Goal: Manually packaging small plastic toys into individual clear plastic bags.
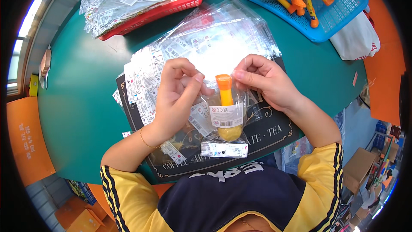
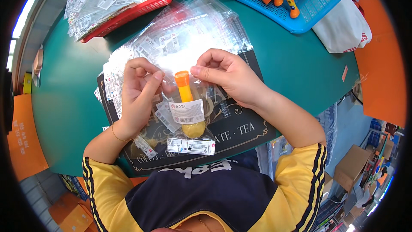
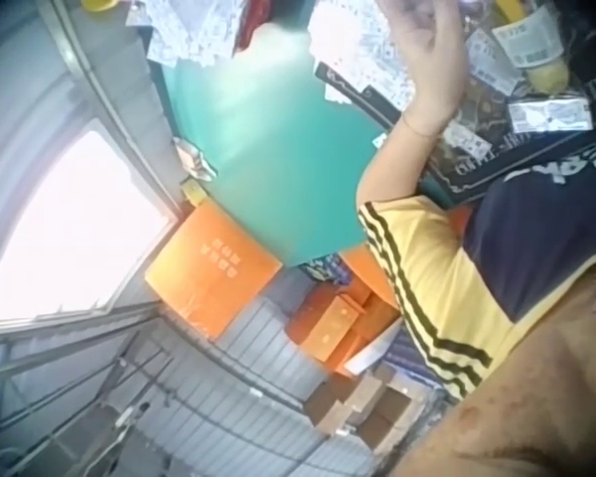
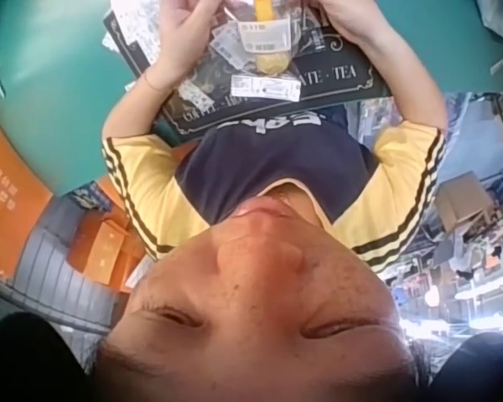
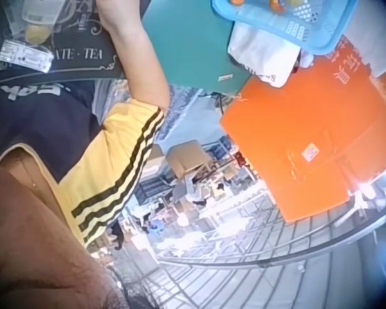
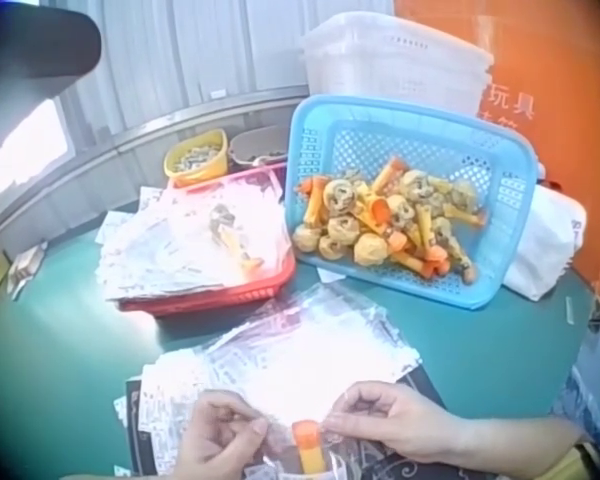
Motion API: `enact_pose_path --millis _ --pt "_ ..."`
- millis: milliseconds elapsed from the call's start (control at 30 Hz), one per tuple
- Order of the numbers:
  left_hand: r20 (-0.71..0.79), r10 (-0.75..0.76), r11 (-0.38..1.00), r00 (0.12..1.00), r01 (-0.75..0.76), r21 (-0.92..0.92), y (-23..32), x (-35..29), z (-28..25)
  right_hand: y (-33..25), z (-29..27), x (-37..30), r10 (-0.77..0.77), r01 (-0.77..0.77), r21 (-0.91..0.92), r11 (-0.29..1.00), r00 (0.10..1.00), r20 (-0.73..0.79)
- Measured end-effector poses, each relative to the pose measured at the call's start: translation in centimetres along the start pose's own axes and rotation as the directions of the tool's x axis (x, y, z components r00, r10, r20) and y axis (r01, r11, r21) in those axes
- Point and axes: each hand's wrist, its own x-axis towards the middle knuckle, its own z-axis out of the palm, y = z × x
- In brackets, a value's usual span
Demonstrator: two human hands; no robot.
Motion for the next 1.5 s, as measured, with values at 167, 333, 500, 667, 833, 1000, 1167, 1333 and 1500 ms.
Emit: enact_pose_path --millis 167,333,500,667,833,1000,1167,1333,1500 --pt "-0.021 -0.178 0.981 0.984 0.176 -0.079 0.7 0.2 0.4 0.1 0.0 0.0 -0.024 0.024 0.008 1.000 0.999 0.037" --pt "-0.075 -0.278 0.951 0.958 0.263 -0.164 2.1 0.4 0.7 0.4 0.0 0.1 -0.049 0.048 0.014 0.999 0.997 0.067" --pt "0.046 -0.441 0.883 0.896 0.442 -0.160 2.3 0.8 0.5 0.1 0.2 -0.1 -0.057 0.058 -0.006 0.998 0.995 0.077" --pt "0.042 -0.406 0.902 0.913 0.408 -0.144 1.6 0.6 0.3 0.0 0.3 -0.2 -0.072 0.072 0.001 0.997 0.993 0.091" --pt "-0.019 -0.301 0.946 0.953 0.296 -0.133 1.3 0.4 0.3 0.0 0.0 0.0 -0.088 0.088 -0.013 0.996 0.996 -0.017" --pt "-0.019 -0.235 0.963 0.972 0.231 -0.143 1.2 0.3 0.2 0.1 0.0 -0.1 -0.080 0.080 0.005 0.997 0.997 -0.008" --pt "-0.036 -0.083 0.995 0.996 0.080 -0.065 0.8 0.1 0.7 -0.4 0.2 -0.1 0.016 -0.017 0.013 1.000 1.000 0.014" --pt "-0.048 -0.105 0.992 0.993 0.101 -0.082 1.1 0.2 0.7 0.0 -0.1 0.0 -0.031 0.031 0.017 0.999 0.999 0.032" --pt "-0.014 -0.404 0.892 0.915 0.390 -0.229 2.0 0.6 0.1 -0.1 -0.1 -0.1 0.043 -0.042 0.084 0.996 0.999 -0.004"
